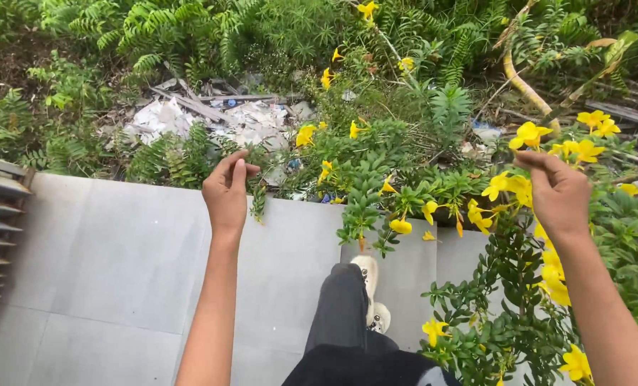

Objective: The person is pruning and cleaning yellow-flowered plants in a garden area.

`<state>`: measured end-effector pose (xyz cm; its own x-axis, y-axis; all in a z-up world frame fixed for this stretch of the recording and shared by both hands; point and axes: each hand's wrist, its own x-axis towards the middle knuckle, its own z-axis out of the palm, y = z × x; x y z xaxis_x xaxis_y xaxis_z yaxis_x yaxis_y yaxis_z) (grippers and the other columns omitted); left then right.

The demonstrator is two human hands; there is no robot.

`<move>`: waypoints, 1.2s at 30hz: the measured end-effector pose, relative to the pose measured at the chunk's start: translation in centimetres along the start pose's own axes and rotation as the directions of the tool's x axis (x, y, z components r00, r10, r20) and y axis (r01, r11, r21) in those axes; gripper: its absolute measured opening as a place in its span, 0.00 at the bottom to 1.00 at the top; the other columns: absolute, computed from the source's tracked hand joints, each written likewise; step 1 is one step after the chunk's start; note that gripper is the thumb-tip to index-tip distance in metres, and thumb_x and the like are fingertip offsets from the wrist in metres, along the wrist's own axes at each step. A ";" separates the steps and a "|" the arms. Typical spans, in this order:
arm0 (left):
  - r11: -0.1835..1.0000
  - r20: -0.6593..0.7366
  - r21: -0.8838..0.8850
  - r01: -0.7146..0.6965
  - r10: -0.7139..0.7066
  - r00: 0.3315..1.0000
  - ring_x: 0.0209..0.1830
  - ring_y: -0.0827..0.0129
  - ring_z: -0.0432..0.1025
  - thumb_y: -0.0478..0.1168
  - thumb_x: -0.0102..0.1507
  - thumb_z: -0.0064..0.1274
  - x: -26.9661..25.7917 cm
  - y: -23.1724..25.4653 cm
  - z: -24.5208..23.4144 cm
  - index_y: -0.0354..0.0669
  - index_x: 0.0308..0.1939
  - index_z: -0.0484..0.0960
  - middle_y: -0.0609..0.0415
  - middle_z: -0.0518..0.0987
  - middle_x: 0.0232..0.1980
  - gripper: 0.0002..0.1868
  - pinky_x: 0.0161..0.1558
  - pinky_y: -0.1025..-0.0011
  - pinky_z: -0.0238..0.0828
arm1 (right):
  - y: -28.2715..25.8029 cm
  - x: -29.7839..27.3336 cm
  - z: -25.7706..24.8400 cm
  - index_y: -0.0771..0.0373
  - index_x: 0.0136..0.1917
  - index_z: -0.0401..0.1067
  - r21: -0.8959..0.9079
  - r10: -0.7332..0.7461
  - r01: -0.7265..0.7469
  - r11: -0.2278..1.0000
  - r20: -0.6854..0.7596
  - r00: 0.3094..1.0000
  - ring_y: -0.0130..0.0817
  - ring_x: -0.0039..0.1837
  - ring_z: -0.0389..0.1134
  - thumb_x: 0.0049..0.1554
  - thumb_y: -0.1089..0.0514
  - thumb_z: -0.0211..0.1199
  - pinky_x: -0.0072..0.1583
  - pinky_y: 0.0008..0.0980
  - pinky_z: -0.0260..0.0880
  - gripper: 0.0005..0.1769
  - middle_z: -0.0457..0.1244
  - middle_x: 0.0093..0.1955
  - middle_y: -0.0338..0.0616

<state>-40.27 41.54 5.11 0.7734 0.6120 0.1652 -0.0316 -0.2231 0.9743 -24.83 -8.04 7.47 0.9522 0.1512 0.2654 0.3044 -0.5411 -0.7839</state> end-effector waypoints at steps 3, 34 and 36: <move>0.999 -0.056 0.035 0.042 -0.040 0.998 0.41 0.79 0.78 0.36 0.70 0.50 -0.6 0.3 -2.9 0.39 0.54 0.84 0.57 0.85 0.41 0.12 0.47 0.77 0.75 | -0.5 -0.1 1.4 0.72 0.63 0.75 0.017 0.048 -0.048 0.999 0.031 0.998 0.33 0.61 0.72 0.69 0.69 0.52 0.62 0.28 0.69 0.14 0.71 0.58 0.48; 0.929 0.324 0.309 0.204 -0.305 0.896 0.41 0.66 0.80 0.47 0.64 0.54 27.3 -48.1 -4.7 0.41 0.49 0.87 0.49 0.87 0.42 0.17 0.46 0.68 0.74 | 7.5 10.9 67.1 0.64 0.54 0.80 0.010 0.213 -0.270 0.963 0.587 0.781 0.30 0.45 0.76 0.58 0.60 0.59 0.52 0.31 0.75 0.14 0.75 0.46 0.43; 0.858 0.394 0.469 0.209 -0.415 0.820 0.46 0.62 0.81 0.50 0.62 0.57 26.2 -56.9 -2.8 0.44 0.51 0.87 0.47 0.87 0.46 0.19 0.51 0.66 0.74 | 13.0 9.1 71.4 0.63 0.54 0.80 -0.084 0.224 -0.231 0.969 0.690 0.688 0.31 0.45 0.77 0.55 0.59 0.60 0.52 0.32 0.76 0.15 0.75 0.46 0.43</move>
<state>-19.99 72.33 -45.56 0.8967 0.2954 -0.3296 0.4316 -0.4193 0.7987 -10.41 45.39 -40.43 0.7407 0.5538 -0.3803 0.0731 -0.6292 -0.7738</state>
